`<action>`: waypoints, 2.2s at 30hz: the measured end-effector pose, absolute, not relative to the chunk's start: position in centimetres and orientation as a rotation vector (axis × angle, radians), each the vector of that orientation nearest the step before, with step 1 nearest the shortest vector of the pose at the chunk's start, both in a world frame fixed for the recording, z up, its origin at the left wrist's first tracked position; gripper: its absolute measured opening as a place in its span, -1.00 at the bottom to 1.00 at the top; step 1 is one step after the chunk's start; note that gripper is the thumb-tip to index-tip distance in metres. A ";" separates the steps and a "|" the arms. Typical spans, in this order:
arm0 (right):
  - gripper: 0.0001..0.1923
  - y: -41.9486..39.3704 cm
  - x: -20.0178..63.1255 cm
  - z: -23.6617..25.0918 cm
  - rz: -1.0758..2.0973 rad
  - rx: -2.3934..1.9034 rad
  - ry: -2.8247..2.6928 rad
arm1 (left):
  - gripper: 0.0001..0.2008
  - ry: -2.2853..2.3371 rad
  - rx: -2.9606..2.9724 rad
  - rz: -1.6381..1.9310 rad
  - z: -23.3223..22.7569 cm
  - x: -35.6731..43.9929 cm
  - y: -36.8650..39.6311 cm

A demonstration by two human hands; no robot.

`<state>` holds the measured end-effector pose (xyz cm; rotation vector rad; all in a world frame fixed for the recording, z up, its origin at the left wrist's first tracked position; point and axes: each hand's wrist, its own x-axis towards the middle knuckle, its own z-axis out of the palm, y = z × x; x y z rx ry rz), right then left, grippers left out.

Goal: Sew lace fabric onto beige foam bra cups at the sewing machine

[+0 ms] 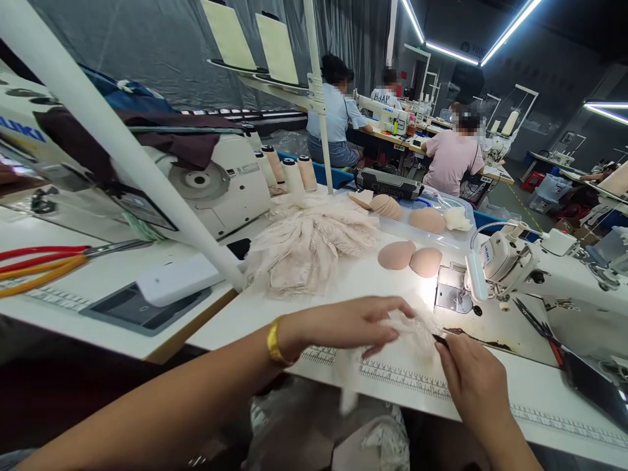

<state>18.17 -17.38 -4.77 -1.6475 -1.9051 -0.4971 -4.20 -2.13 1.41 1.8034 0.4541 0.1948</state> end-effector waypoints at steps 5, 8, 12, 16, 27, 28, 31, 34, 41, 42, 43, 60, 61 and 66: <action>-0.68 -19.9 22.7 -6.3 -0.306 -1.905 -1.725 | -0.49 0.962 2.266 0.315 3.6 -7.0 1.0; -0.71 -20.5 23.3 -6.6 -0.219 -1.942 -1.731 | -0.35 0.985 2.488 0.521 2.5 -5.7 0.9; -0.73 -20.4 22.8 -6.7 -0.109 -1.923 -1.782 | -0.43 0.438 2.565 0.503 -0.2 -0.3 -0.9; -0.69 -21.0 24.8 -7.5 -0.169 -1.997 -1.729 | -0.71 0.419 2.661 0.234 -2.3 5.2 -1.4; -0.48 -19.5 22.4 -5.7 0.492 -1.587 -1.348 | -0.74 0.447 1.787 0.568 0.9 4.0 -3.6; -0.56 -18.8 21.7 -5.6 0.578 -1.533 -1.257 | -0.73 0.483 1.679 0.596 0.9 3.6 -3.8; -0.70 -17.4 20.5 -5.3 0.743 -1.401 -1.099 | -0.65 0.503 1.348 0.589 0.5 2.4 -4.0; -0.70 -17.0 20.1 -4.9 0.800 -1.328 -1.105 | -0.56 0.461 1.149 0.456 -0.3 1.8 -4.2; -0.69 -17.0 19.4 -4.7 0.815 -1.317 -1.144 | -0.56 0.487 1.142 0.631 -1.0 2.4 -5.2; -0.71 -17.1 19.2 -4.7 0.808 -1.323 -1.154 | -0.56 0.482 1.156 0.650 -1.0 2.4 -5.4; -0.72 -17.2 19.0 -4.6 0.790 -1.334 -1.168 | -0.56 0.484 1.170 0.663 -1.1 2.4 -5.6; -0.62 -12.9 21.4 -6.7 1.062 -1.387 -0.889 | -0.86 1.036 2.637 0.591 -3.6 2.8 8.0; -0.62 -12.9 21.5 -6.7 1.074 -1.383 -0.885 | -0.89 1.044 2.652 0.577 -3.9 2.9 8.6; -0.58 -13.1 21.7 -6.7 1.133 -1.337 -0.876 | -0.83 1.076 2.649 0.655 -3.2 2.6 9.0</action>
